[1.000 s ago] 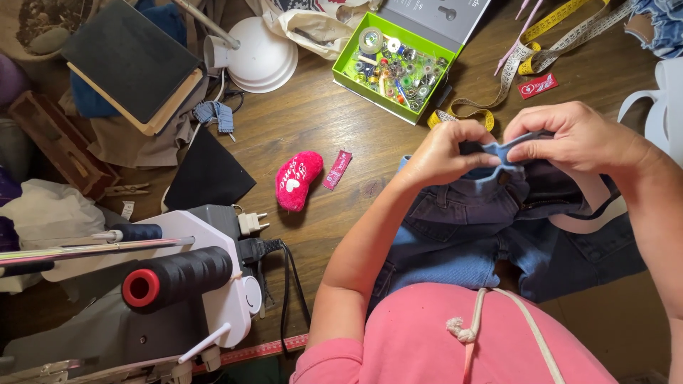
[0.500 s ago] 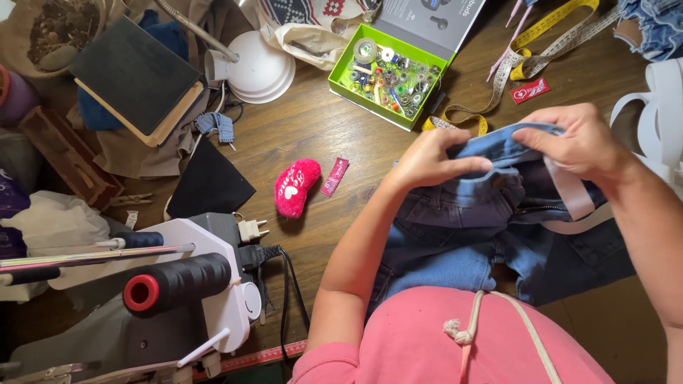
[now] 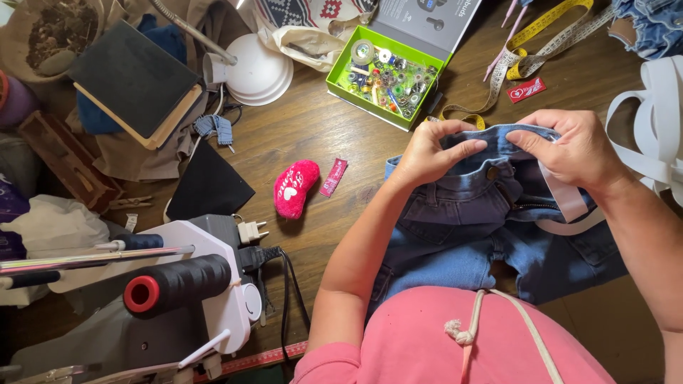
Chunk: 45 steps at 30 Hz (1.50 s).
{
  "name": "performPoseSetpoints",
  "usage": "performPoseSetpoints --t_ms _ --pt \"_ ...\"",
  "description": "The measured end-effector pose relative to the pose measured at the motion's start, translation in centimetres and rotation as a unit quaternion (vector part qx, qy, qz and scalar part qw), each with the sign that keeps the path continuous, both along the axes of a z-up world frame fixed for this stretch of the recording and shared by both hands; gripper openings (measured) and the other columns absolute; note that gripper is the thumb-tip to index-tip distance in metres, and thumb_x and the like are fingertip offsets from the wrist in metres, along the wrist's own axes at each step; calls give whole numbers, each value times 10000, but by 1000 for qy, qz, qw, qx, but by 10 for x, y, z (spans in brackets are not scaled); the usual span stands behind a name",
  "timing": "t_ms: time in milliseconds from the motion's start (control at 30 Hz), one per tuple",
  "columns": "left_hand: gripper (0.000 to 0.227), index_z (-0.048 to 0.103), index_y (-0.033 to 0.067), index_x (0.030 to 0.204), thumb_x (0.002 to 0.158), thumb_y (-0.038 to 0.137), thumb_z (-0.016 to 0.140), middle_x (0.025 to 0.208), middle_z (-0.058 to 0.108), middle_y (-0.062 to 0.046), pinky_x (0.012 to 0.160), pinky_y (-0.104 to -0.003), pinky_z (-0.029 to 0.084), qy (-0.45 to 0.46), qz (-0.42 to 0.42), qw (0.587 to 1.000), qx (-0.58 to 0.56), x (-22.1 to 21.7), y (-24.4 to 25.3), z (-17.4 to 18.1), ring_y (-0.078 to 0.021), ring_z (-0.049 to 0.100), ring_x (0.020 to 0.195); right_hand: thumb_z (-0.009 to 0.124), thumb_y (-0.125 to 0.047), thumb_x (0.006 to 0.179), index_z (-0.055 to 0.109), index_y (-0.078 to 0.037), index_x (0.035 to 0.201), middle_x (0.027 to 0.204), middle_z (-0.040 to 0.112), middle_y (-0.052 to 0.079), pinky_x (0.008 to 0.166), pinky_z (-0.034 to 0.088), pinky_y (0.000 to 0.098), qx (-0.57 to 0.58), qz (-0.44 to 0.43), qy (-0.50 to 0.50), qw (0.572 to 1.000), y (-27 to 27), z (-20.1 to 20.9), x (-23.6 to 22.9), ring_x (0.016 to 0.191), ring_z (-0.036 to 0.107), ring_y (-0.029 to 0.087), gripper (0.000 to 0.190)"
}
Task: Inserting a white elastic band into the waistband of denim shorts by threading it through the fabric channel using a safety pin.
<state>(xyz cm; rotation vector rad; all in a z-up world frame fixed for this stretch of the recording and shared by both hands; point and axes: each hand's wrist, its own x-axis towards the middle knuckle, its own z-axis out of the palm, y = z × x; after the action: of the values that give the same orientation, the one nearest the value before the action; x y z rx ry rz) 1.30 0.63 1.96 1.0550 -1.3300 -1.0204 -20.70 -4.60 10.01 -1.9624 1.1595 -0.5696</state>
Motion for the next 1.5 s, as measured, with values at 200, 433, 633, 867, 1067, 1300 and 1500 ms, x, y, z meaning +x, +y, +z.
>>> performPoseSetpoints --t_ms 200,433,633,867,1067,1300,1500 --pt "218 722 134 941 870 333 778 879 721 63 809 -248 509 -10 4 999 -53 -14 2 -6 -54 637 839 816 -198 940 723 -100 938 731 624 -29 580 371 242 47 13 34 998 -7 -12 -3 654 468 61 135" --pt "209 655 242 927 893 448 659 687 627 48 631 -303 446 -142 116 983 -16 -14 6 12 -126 579 625 766 -140 936 625 -65 1097 936 664 22 693 487 206 100 73 -83 989 -27 -19 -16 792 605 83 227" --pt "212 643 231 889 889 443 639 650 587 51 613 -323 430 -163 126 978 25 1 5 14 -126 524 601 639 5 1059 682 47 1148 1059 697 122 857 515 233 80 49 -76 993 -28 18 -37 931 625 145 108" --pt "307 664 204 932 891 501 596 537 492 20 612 -393 447 -209 144 964 82 -11 10 26 -194 548 553 629 -207 1087 599 -7 1066 867 601 143 739 428 403 -81 -46 141 986 7 -13 -45 784 512 262 203" --pt "274 629 202 920 909 475 606 572 460 25 602 -367 415 -213 131 966 60 0 16 32 -167 487 550 620 -92 1161 644 25 961 741 544 61 617 378 356 -138 -14 6 990 -4 -6 -56 692 457 171 232" --pt "264 586 123 886 1001 361 588 756 492 54 646 -294 390 -90 -32 994 -55 12 33 64 -85 448 711 757 -190 1055 622 31 744 588 343 32 501 226 325 -22 -68 33 997 -2 60 -62 571 283 144 405" --pt "315 565 168 788 926 449 603 665 421 75 586 -326 347 -139 8 989 42 -3 11 26 -90 381 644 897 -205 1049 756 -75 1007 1032 733 44 903 535 404 -365 8 189 912 -38 -21 -87 991 671 259 196"
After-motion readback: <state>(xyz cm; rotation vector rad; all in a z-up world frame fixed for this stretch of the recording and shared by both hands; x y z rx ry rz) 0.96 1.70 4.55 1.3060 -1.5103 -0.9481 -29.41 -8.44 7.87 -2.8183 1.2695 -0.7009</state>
